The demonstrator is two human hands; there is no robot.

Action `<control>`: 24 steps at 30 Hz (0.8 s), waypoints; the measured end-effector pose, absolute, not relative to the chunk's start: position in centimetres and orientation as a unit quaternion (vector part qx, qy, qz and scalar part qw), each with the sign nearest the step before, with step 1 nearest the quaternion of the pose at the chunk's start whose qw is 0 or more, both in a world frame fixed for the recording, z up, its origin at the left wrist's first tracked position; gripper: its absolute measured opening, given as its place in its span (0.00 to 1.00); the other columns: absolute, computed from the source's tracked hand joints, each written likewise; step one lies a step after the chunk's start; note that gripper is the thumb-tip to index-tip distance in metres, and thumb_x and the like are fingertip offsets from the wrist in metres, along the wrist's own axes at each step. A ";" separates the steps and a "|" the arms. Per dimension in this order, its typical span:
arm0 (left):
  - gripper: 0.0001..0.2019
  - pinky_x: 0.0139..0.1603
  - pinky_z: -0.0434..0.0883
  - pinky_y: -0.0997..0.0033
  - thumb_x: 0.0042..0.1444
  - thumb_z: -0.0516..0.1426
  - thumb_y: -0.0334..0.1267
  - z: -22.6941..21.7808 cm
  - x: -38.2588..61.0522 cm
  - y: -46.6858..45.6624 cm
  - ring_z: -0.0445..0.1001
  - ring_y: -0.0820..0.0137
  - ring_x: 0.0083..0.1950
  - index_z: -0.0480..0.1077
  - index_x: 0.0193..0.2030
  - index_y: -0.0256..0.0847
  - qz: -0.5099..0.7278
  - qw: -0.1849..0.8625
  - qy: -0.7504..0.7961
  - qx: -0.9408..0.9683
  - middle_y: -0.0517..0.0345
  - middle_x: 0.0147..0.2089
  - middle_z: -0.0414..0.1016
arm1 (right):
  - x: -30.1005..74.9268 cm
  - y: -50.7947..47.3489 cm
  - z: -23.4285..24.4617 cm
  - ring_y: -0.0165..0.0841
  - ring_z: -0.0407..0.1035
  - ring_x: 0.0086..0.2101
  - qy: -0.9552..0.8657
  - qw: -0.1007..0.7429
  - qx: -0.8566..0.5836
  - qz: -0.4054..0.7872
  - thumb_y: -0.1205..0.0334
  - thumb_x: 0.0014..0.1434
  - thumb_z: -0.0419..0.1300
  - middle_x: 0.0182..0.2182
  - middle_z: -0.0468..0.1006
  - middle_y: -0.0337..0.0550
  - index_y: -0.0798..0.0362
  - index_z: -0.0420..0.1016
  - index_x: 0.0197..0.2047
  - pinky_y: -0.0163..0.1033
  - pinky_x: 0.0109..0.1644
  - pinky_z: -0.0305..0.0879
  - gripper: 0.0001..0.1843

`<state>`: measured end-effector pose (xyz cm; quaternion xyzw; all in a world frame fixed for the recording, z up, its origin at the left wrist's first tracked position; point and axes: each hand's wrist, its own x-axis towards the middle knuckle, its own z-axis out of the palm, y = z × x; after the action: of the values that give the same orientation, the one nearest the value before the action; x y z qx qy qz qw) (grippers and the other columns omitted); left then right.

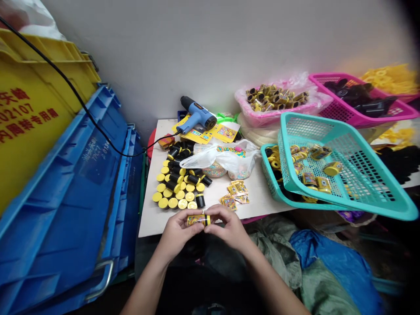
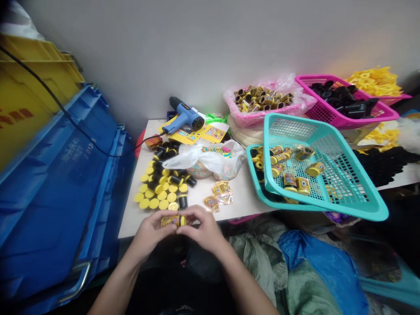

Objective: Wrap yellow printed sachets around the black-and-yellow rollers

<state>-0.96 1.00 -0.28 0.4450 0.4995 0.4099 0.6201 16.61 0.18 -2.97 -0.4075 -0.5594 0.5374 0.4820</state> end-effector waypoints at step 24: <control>0.14 0.39 0.70 0.69 0.54 0.57 0.46 -0.8 1.8 0.2 0.75 0.66 0.39 0.68 0.43 0.39 0.384 0.672 0.477 0.417 0.50 0.39 0.78 | 28.3 2.0 6.7 0.47 0.63 0.48 -0.568 0.444 -0.648 -0.245 0.57 0.57 0.60 0.46 0.71 0.55 0.56 0.66 0.56 0.54 0.52 0.54 0.25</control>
<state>1.78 0.21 -0.75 0.4166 0.4769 0.3841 0.6719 28.31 1.96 6.67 -0.6479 -0.5679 -0.2455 0.4444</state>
